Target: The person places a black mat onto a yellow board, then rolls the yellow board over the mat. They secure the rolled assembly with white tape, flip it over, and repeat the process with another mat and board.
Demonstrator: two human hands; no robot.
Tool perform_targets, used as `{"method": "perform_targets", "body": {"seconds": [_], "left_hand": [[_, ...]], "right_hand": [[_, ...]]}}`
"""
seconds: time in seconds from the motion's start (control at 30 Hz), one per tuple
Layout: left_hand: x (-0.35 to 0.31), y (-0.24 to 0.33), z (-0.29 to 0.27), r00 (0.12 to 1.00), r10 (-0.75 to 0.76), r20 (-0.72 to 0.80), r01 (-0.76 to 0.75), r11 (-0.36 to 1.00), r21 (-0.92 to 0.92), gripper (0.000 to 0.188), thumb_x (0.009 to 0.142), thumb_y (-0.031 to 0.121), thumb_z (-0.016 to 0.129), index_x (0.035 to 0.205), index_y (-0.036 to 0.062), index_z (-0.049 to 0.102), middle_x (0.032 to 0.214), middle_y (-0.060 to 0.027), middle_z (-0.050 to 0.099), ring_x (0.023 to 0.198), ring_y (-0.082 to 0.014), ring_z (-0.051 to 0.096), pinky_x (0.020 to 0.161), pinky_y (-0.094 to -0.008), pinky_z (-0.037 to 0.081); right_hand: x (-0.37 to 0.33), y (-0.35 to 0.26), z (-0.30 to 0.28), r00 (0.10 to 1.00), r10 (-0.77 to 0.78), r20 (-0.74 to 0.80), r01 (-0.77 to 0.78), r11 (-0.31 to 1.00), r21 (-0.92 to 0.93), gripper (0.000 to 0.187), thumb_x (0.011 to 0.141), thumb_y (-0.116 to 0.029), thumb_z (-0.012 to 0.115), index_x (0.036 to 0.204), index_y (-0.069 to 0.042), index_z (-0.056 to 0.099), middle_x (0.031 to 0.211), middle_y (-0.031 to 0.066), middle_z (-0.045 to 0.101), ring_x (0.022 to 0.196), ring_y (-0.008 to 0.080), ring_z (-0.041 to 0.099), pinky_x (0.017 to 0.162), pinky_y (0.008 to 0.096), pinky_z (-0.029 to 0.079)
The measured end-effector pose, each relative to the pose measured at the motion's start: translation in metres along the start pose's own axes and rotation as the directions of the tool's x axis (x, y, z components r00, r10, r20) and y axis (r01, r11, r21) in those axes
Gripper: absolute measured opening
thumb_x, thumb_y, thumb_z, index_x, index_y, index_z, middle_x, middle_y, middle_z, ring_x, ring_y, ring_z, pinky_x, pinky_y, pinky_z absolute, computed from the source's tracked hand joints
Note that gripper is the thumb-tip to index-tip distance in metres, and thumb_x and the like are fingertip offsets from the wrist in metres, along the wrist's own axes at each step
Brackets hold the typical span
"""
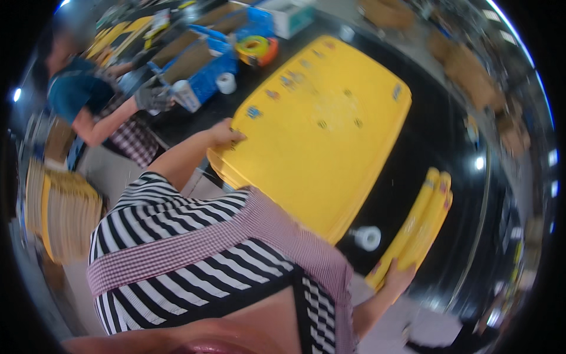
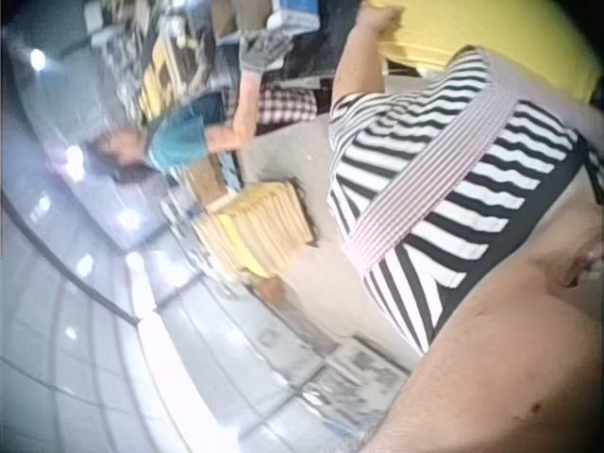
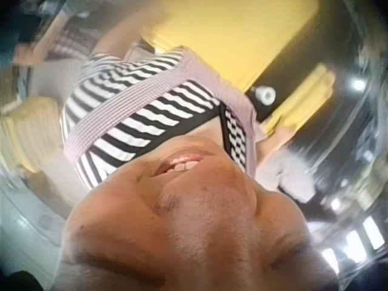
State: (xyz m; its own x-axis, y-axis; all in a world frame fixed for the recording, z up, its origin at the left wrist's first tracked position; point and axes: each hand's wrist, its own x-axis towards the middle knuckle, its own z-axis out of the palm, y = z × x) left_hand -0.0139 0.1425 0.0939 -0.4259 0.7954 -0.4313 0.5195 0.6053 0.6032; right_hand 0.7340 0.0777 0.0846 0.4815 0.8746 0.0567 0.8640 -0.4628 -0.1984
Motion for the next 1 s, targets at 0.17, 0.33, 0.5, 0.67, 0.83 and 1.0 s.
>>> {"method": "perform_targets", "body": {"seconds": [0.17,0.33,0.5,0.67,0.83,1.0], "left_hand": [[-0.018,-0.025,0.011,0.994,0.055,0.093,-0.029,0.965,-0.261,0.051,0.088,0.014,0.082,0.130,-0.0005,0.057,0.110,-0.0147,0.074,0.092,-0.0220,0.075,0.081,-0.0350,0.060],[-0.036,0.009,0.015,0.983,0.133,0.128,-0.061,0.891,-0.450,0.057,0.092,0.014,0.080,0.136,0.0008,0.047,0.115,-0.0126,0.070,0.096,-0.0217,0.071,0.086,-0.0352,0.058],[-0.005,-0.054,0.005,0.979,0.194,0.054,-0.167,0.933,-0.319,0.056,0.085,0.010,0.085,0.130,-0.0016,0.055,0.113,-0.0118,0.072,0.098,-0.0210,0.071,0.088,-0.0344,0.058],[-0.017,-0.032,-0.003,0.989,0.102,0.110,-0.069,0.961,-0.267,0.060,0.083,0.011,0.087,0.130,-0.0021,0.053,0.114,-0.0132,0.071,0.098,-0.0214,0.071,0.088,-0.0353,0.058],[-0.011,-0.046,0.002,0.992,0.098,0.079,-0.077,0.969,-0.234,0.061,0.082,0.011,0.087,0.130,-0.0030,0.052,0.115,-0.0145,0.071,0.098,-0.0232,0.072,0.088,-0.0362,0.058],[-0.005,-0.049,0.007,0.989,0.145,0.025,-0.133,0.956,-0.261,0.066,0.080,0.012,0.089,0.133,-0.0041,0.052,0.115,-0.0148,0.071,0.100,-0.0235,0.071,0.088,-0.0372,0.058]], "right_hand": [[0.014,-0.034,-0.020,0.993,-0.114,0.024,0.110,0.985,0.134,0.082,0.083,-0.042,0.080,0.145,0.004,0.052,0.134,0.0312,0.061,0.125,0.0459,0.059,0.109,0.0470,0.047],[-0.013,-0.124,-0.041,0.941,-0.291,-0.172,0.315,0.940,0.130,0.072,0.086,-0.031,0.081,0.147,-0.004,0.054,0.141,0.0203,0.059,0.131,0.0410,0.054,0.111,0.0452,0.044],[-0.042,-0.166,-0.002,0.811,-0.515,0.278,0.479,0.857,0.190,0.083,0.075,-0.033,0.085,0.150,-0.016,0.053,0.141,0.0181,0.057,0.129,0.0395,0.056,0.107,0.0477,0.048],[-0.044,-0.145,0.021,0.856,-0.483,0.182,0.488,0.873,0.021,0.047,0.078,-0.019,0.078,0.124,-0.014,0.070,0.114,0.0114,0.062,0.113,0.0343,0.058,0.097,0.0478,0.048],[-0.038,-0.141,0.023,0.834,-0.552,-0.002,0.551,0.834,0.029,0.054,0.083,-0.022,0.077,0.133,-0.008,0.065,0.129,0.0162,0.063,0.126,0.0369,0.055,0.108,0.0470,0.044],[-0.052,-0.188,0.069,0.891,-0.344,0.296,0.194,0.878,0.437,0.078,0.089,-0.032,0.078,0.148,0.008,0.046,0.138,0.0282,0.058,0.124,0.0376,0.062,0.106,0.0419,0.049]]}}
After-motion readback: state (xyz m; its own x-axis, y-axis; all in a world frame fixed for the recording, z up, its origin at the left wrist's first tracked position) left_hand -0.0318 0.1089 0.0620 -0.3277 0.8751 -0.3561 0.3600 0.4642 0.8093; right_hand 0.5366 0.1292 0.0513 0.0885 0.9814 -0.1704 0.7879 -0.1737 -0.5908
